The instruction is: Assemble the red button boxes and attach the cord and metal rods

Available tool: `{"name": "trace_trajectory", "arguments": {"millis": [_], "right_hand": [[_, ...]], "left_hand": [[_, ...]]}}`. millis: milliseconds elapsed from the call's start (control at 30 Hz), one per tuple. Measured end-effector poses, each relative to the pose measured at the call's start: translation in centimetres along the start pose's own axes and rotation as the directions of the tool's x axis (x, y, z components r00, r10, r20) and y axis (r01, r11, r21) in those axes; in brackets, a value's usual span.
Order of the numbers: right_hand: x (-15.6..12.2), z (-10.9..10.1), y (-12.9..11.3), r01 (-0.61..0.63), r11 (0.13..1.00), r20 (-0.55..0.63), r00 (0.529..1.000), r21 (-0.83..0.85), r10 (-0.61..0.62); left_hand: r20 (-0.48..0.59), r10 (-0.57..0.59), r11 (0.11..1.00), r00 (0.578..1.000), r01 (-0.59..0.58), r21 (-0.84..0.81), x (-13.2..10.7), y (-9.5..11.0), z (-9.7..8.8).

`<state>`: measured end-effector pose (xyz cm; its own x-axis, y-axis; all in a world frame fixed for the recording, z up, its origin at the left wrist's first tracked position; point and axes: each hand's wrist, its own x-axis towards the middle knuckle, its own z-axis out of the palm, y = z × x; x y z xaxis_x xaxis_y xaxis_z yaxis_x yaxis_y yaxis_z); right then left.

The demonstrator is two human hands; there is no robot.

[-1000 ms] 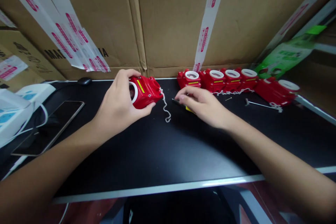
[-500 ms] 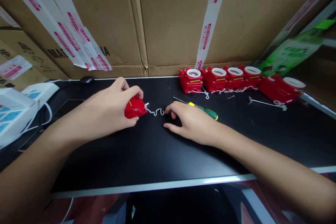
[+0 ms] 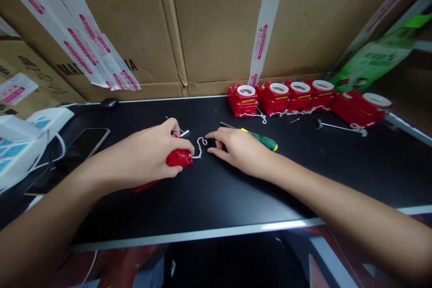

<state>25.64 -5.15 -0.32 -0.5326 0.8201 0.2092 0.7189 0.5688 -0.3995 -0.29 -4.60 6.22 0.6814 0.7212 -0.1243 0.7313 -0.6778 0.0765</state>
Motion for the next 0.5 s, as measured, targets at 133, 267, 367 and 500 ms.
{"name": "trace_trajectory", "arguments": {"millis": [133,267,367,500], "right_hand": [[0.4,-0.1,-0.3,0.008,1.000,-0.010,1.000,-0.012,-0.008],[0.9,-0.1,-0.9,-0.082,0.993,-0.055,0.995,0.080,0.086],[1.2,0.1,-1.3,-0.149,0.985,-0.060,0.986,0.089,0.154],[1.3,0.1,-1.1,-0.147,0.977,-0.068,0.985,0.157,0.159]], "left_hand": [[0.004,0.014,1.000,1.000,-0.014,0.013,-0.2,0.0,0.1],[0.023,-0.008,0.999,1.000,0.007,0.043,-0.8,0.0,0.4],[0.035,-0.009,0.999,0.999,0.007,0.053,-0.9,0.2,0.6],[0.004,0.031,0.999,1.000,-0.031,0.037,-0.8,0.6,0.8]]}}
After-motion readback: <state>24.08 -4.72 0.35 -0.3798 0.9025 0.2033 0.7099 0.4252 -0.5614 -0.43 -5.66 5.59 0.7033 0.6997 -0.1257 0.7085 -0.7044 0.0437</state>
